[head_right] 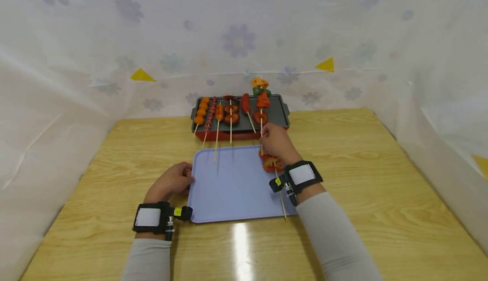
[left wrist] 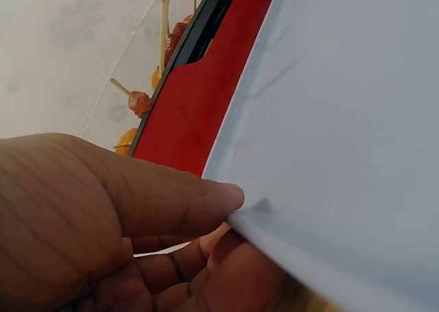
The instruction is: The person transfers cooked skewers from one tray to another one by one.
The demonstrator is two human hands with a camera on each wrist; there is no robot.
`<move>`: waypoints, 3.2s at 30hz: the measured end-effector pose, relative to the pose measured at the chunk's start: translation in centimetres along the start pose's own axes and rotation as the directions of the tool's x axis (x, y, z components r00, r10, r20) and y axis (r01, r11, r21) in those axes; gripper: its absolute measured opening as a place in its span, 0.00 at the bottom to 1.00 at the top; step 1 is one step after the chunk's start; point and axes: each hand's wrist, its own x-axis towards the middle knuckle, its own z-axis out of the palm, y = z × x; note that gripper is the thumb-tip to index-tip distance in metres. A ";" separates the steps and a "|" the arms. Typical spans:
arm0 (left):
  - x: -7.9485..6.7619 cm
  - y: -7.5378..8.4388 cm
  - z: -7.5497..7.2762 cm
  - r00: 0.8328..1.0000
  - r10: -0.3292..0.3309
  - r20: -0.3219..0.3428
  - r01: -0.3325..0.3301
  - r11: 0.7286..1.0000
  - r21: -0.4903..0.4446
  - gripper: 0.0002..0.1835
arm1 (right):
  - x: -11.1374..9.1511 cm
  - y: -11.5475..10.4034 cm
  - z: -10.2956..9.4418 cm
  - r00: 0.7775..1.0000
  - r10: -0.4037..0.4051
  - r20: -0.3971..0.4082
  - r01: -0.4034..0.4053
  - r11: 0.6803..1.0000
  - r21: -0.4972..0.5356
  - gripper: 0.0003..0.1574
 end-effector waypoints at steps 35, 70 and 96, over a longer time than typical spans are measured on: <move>0.1 -0.2 0.4 1.000 0.011 0.004 -0.011 1.000 -0.015 0.23 | -2.9 1.4 0.5 0.999 0.020 -0.026 -0.020 1.000 0.012 0.05; -0.1 0.0 -0.1 1.000 0.013 0.010 -0.013 1.000 0.004 0.24 | -6.3 1.1 1.5 0.994 -0.109 -0.007 0.108 0.989 -0.099 0.03; -0.2 0.0 -0.3 1.000 0.028 0.014 -0.028 0.999 0.022 0.25 | -10.0 2.1 2.5 0.998 -0.045 0.043 0.053 0.972 -0.230 0.07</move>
